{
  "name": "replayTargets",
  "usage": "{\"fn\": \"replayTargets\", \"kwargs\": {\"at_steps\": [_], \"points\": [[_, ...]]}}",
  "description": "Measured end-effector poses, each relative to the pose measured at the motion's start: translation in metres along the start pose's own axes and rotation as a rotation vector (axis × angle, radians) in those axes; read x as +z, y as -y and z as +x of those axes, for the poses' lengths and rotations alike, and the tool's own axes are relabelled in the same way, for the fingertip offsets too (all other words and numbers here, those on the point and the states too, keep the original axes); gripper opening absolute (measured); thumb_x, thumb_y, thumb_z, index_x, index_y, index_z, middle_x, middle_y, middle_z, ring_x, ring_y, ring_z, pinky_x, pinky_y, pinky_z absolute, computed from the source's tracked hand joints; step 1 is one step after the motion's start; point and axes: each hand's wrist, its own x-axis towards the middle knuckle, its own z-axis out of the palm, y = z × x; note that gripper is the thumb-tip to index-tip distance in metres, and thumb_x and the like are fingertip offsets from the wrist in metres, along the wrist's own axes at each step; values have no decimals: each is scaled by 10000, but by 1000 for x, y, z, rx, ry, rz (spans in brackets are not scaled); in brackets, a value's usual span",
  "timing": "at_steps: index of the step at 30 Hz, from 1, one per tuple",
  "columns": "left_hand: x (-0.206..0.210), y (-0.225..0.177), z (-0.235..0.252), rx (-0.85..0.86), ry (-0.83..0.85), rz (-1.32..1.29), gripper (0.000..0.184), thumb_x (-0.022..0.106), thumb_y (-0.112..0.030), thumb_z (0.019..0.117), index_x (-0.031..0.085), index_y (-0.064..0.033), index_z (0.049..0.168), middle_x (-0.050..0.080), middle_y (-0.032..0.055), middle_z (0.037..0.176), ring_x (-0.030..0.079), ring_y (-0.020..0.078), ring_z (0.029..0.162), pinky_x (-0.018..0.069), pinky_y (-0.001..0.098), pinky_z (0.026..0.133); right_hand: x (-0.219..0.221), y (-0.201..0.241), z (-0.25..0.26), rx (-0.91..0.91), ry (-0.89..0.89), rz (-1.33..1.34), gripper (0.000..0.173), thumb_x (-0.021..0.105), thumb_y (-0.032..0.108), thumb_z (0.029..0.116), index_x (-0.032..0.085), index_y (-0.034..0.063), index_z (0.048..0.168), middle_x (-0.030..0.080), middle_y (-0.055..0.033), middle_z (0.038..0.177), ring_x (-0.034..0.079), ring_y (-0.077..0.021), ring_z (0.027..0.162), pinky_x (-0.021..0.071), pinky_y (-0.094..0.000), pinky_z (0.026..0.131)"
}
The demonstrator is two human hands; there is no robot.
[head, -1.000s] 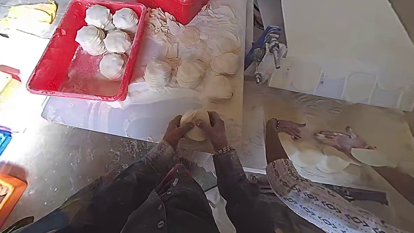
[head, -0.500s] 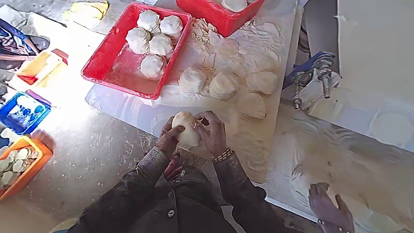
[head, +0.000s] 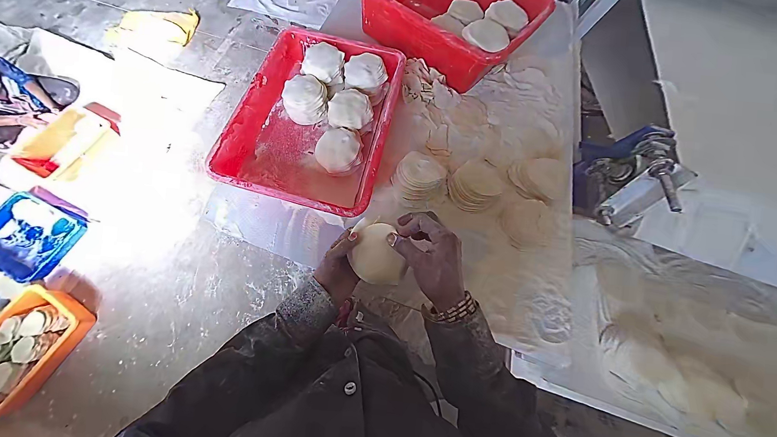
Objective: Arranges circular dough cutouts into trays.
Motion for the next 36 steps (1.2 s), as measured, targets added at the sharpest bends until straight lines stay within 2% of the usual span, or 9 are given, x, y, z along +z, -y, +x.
{"fn": "replayTargets", "kwargs": {"at_steps": [4,7,9,11,16,19,26,31,36], "points": [[-7,-34,1,-116,-2,65,345,304,-248,1111,498,-59,1326,652,118,1142,664,214,1024,573,393,857,-3,37,-10,36,-156,352,105,696,16,864,634,66,932,705,29,827,686,-39,741,600,-220,710],[-22,-48,8,-128,110,144,365,399,-117,1052,428,-57,1411,650,120,1156,681,208,1004,593,385,848,-19,25,-20,46,-343,311,183,682,-9,852,615,72,1002,716,40,856,702,-42,772,614,-231,733],[-25,-57,7,-114,142,168,433,488,12,981,413,-17,1407,660,129,1132,695,208,968,603,384,841,-27,3,-26,187,-420,28,250,731,67,850,638,29,1079,709,-44,970,701,-96,859,599,-268,770],[-25,-64,8,-99,178,188,498,539,91,921,410,12,1395,657,138,1128,695,211,961,600,387,852,-25,-5,-27,309,-353,-210,370,717,187,912,657,-14,1218,656,-211,1197,648,-290,1053,520,-459,880],[-15,-64,16,-58,186,183,501,548,113,921,408,6,1390,657,128,1127,694,199,968,599,376,858,16,10,-12,461,-78,-5,298,630,355,992,735,77,963,693,20,815,647,-58,744,532,-292,727],[-6,-63,26,-39,159,201,504,545,121,922,409,12,1395,656,131,1137,695,199,973,601,375,859,24,12,-4,433,-152,246,109,677,136,955,712,59,888,682,38,737,650,-31,676,561,-220,686],[10,-58,47,-76,161,254,489,546,73,949,404,10,1413,646,145,1176,689,215,1010,600,384,872,10,14,21,279,-370,258,61,630,91,933,647,88,875,662,48,726,644,-27,655,557,-217,654],[20,-48,63,-109,166,236,433,508,31,991,415,3,1413,656,130,1163,691,205,1002,599,383,874,-6,16,37,330,-391,683,215,565,-45,937,554,38,1135,712,-27,860,708,-102,756,614,-274,730],[34,-48,73,-167,100,231,419,496,45,1012,411,-8,1419,655,135,1143,705,216,958,613,373,824,-36,42,47,120,-319,233,318,621,34,894,610,65,1210,704,10,996,637,-16,672,525,-163,547]]}}
